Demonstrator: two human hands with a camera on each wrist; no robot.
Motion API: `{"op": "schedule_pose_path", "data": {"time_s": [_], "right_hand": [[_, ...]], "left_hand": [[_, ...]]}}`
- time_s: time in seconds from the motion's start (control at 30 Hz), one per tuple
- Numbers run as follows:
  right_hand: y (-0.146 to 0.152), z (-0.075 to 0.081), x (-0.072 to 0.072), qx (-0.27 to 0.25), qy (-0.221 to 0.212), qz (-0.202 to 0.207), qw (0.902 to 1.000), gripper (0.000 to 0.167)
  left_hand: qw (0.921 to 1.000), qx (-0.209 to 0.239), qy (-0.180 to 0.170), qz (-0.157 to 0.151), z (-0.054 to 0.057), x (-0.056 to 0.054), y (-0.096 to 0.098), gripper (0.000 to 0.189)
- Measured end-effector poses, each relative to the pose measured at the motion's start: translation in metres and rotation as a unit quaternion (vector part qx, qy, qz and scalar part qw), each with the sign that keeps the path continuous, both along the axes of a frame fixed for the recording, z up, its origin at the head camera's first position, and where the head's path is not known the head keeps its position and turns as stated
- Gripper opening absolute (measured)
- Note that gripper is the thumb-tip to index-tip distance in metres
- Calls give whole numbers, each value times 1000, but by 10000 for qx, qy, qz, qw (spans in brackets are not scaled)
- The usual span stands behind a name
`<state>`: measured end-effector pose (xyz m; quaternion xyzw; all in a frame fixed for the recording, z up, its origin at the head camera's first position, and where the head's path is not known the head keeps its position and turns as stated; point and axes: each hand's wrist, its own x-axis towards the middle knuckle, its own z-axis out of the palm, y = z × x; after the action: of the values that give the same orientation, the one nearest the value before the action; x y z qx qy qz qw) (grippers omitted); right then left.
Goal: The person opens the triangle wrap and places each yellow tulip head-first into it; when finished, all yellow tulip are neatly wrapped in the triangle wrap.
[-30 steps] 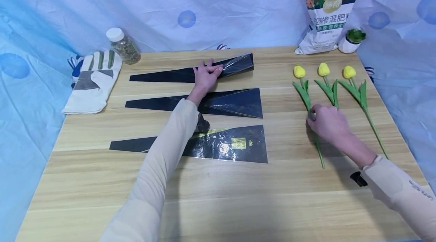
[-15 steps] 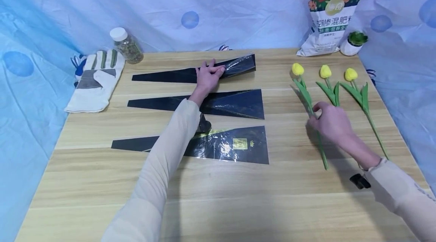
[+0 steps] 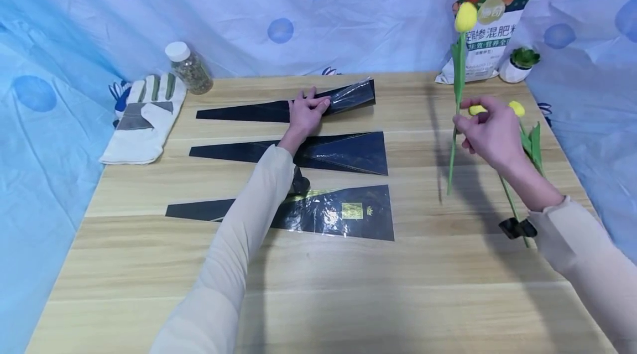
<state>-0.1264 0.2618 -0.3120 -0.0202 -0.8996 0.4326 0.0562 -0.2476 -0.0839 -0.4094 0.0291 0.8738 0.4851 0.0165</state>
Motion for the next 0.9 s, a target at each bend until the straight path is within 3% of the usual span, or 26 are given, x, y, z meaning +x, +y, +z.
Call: {"op": "schedule_pose_path", "data": {"time_s": [0.23, 0.47, 0.7, 0.9], "right_hand": [[-14, 12, -29, -1023, 286, -394, 9936, 19], [-30, 22, -51, -1698, 624, -568, 9819, 18], [-42, 33, -73, -2836, 1038, -525, 9519, 17], [-51, 33, -86, -3379, 1175, -542, 9323, 16]], "left_hand": [[10000, 34, -46, 41, -3, -1, -1, 29], [10000, -21, -52, -3, 3, -1, 3, 29], [9999, -85, -82, 122, 2, 0, 3, 28], [9998, -12, -117, 139, 1, 0, 1, 28]]}}
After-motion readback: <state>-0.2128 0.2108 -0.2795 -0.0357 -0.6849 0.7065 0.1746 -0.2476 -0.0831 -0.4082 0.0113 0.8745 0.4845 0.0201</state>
